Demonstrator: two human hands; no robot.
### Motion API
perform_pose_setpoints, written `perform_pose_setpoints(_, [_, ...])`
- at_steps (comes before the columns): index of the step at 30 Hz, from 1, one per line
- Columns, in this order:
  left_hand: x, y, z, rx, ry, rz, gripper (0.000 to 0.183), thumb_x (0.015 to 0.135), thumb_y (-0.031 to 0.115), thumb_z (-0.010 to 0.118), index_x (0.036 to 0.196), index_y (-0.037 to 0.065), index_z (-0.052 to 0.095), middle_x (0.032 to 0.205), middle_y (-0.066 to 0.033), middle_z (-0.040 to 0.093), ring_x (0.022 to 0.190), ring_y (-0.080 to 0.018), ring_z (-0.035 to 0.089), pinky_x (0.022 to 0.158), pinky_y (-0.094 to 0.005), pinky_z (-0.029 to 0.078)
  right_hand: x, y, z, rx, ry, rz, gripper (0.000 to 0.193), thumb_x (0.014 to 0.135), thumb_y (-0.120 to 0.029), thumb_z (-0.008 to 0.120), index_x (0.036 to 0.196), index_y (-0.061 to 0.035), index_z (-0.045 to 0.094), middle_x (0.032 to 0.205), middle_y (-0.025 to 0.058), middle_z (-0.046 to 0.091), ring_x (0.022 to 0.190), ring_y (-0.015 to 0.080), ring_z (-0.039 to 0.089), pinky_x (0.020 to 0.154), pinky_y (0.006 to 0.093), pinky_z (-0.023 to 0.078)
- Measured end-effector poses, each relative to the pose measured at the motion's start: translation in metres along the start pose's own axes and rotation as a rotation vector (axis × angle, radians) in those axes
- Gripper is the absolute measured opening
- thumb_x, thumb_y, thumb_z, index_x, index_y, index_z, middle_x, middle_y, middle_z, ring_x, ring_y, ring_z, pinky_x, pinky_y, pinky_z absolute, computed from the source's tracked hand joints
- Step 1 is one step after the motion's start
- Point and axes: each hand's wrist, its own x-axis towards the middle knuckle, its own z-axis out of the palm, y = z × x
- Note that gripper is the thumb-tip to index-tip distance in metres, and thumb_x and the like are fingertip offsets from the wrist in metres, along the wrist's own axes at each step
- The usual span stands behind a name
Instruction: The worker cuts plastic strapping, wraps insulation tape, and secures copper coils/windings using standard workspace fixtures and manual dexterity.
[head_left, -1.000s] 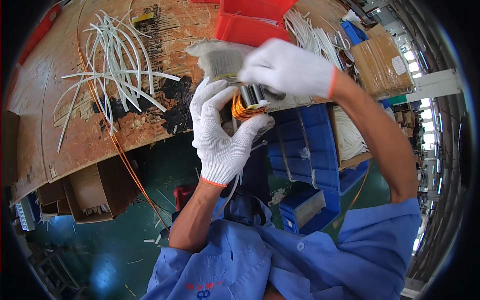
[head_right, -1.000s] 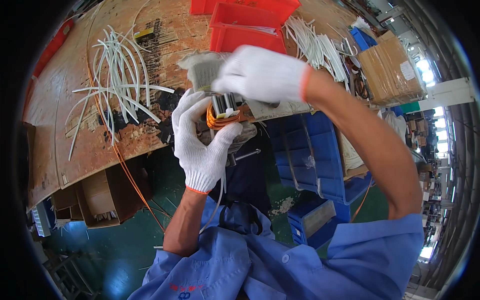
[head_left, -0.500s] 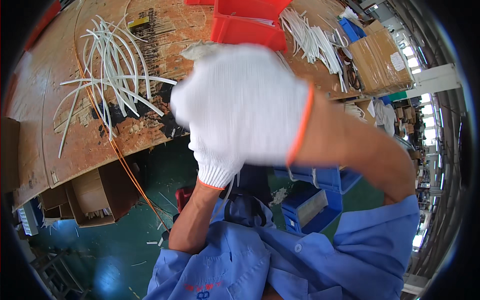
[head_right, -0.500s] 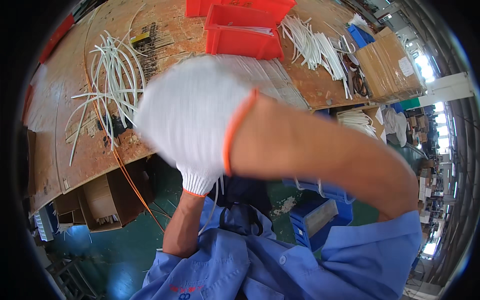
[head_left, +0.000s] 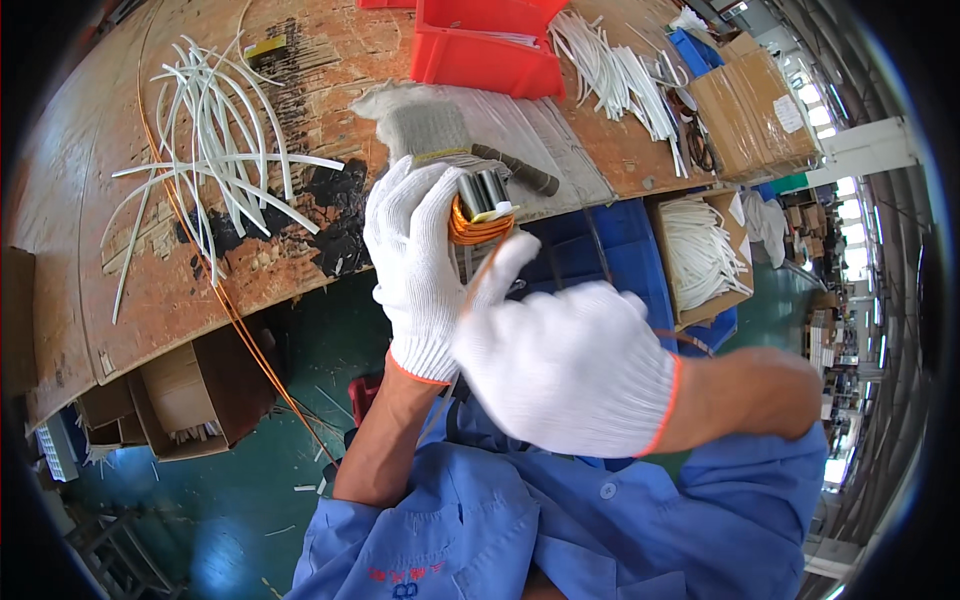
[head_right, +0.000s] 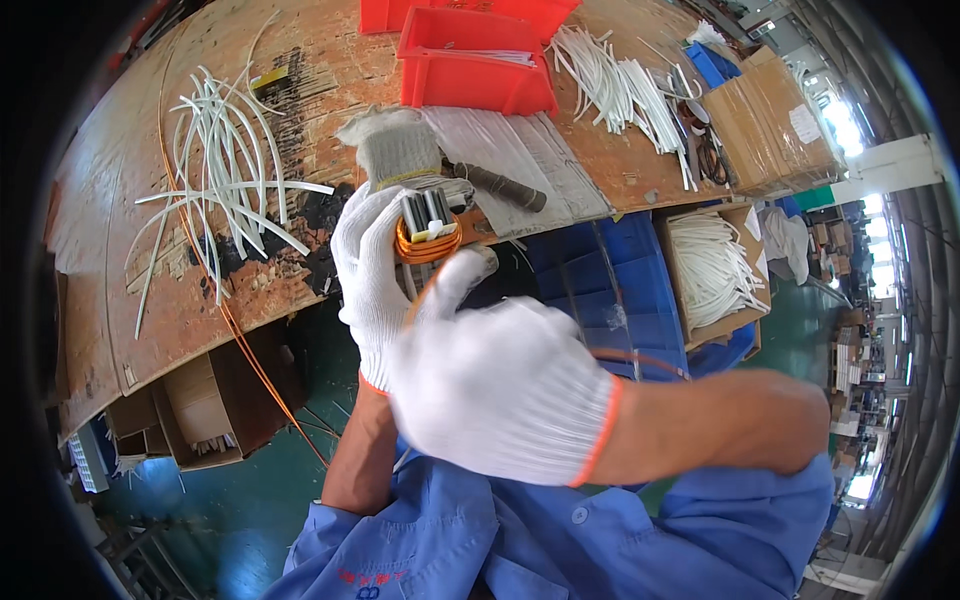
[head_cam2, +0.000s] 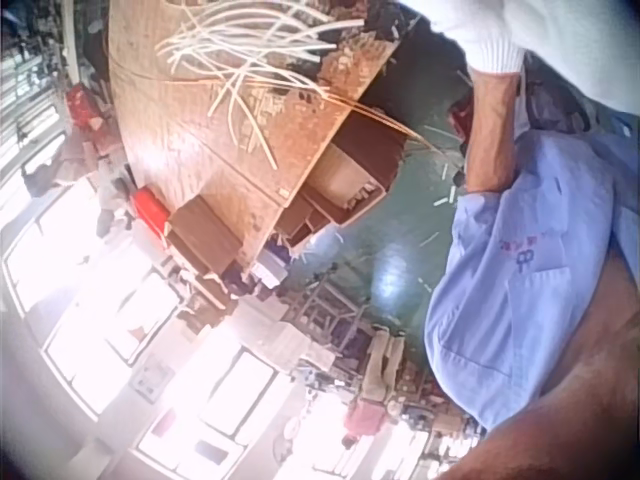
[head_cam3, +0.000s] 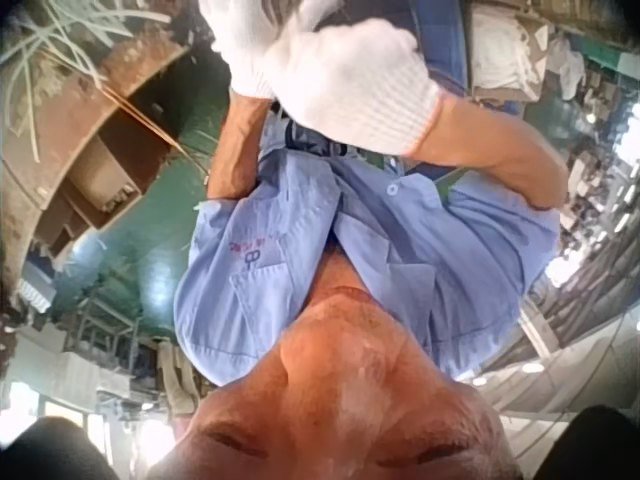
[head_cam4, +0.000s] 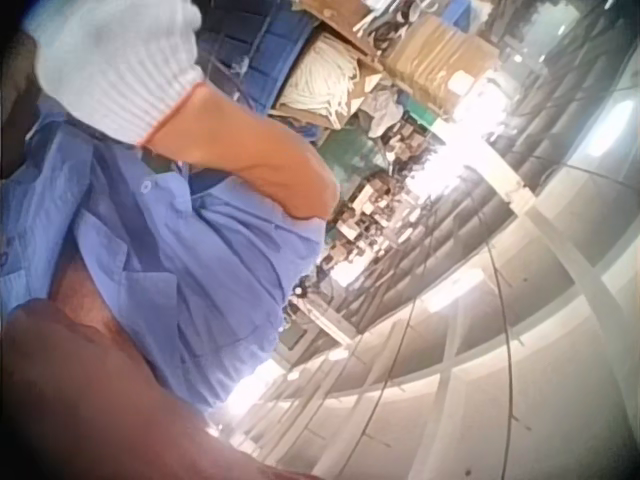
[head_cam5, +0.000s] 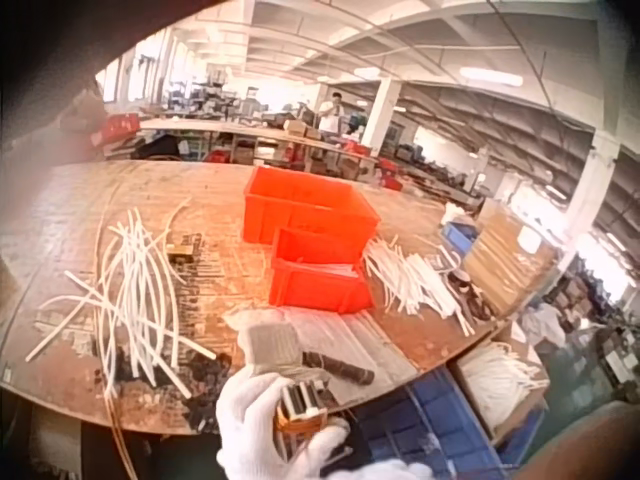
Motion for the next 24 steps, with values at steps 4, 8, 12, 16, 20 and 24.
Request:
perform_pose_setpoints(4, [0.0,-0.012,-0.006,-0.046,-0.031,0.003,0.068,0.081,0.023,0.097,0.138,0.002,0.068,0.14,-0.0177,0.067,0.139,-0.0425,0.059,0.12,-0.0542,0.046,0.072,0.033,0.005,0.089,0.019,-0.116,0.023,0.079,-0.024,0.077,0.088,-0.0037,0.082,0.079,0.0176,0.077,0.071,0.0278,0.076,0.056,0.0425,0.058])
perform_pose_setpoints(8, [0.003,0.018,-0.01,-0.079,-0.08,-0.276,0.066,0.078,0.021,0.101,0.133,0.0,0.07,0.142,-0.0177,0.065,0.137,-0.0413,0.06,0.118,-0.0507,0.048,0.116,0.13,0.039,0.183,0.132,-0.561,0.022,0.096,-0.024,0.071,0.092,-0.0074,0.085,0.08,0.013,0.078,0.078,0.0344,0.077,0.075,0.0498,0.062])
perform_pose_setpoints(12, [0.004,0.008,-0.008,-0.058,-0.023,-0.089,0.068,0.077,0.026,0.102,0.131,0.002,0.07,0.142,-0.0182,0.066,0.139,-0.0421,0.059,0.121,-0.0555,0.045,0.087,0.155,0.061,0.902,-0.271,-0.07,0.021,0.104,-0.018,0.069,0.097,0.0003,0.077,0.086,0.0152,0.073,0.077,0.0327,0.07,0.077,0.0439,0.056])
perform_pose_setpoints(16, [0.004,0.007,-0.007,-0.04,-0.031,-0.063,0.073,0.084,0.031,0.097,0.143,0.001,0.066,0.15,-0.0215,0.063,0.145,-0.0471,0.055,0.124,-0.057,0.042,0.033,0.141,0.075,0.856,-0.056,0.082,0.02,0.108,-0.017,0.069,0.116,-0.0009,0.077,0.098,0.0199,0.079,0.09,0.0362,0.078,0.081,0.0398,0.061])
perform_pose_setpoints(20, [0.008,0.01,-0.011,0.062,-0.182,-0.118,0.081,0.094,0.045,0.087,0.154,-0.003,0.059,0.156,-0.0251,0.058,0.15,-0.0487,0.049,0.127,-0.0584,0.037,-0.026,0.068,0.054,0.291,0.213,0.181,0.009,0.098,-0.015,0.069,0.096,-0.0085,0.062,0.068,0.0066,0.061,0.061,0.0262,0.07,0.054,0.0407,0.053])
perform_pose_setpoints(24, [0.014,0.015,-0.021,0.143,-0.13,0.02,0.073,0.094,0.032,0.084,0.152,-0.005,0.059,0.154,-0.0295,0.052,0.145,-0.0493,0.05,0.123,-0.0612,0.039,-0.07,-0.01,0.048,0.505,0.225,0.379,0.018,0.103,-0.02,0.075,0.106,-0.0066,0.064,0.063,0.0034,0.058,0.052,0.0223,0.063,0.046,0.0391,0.046])
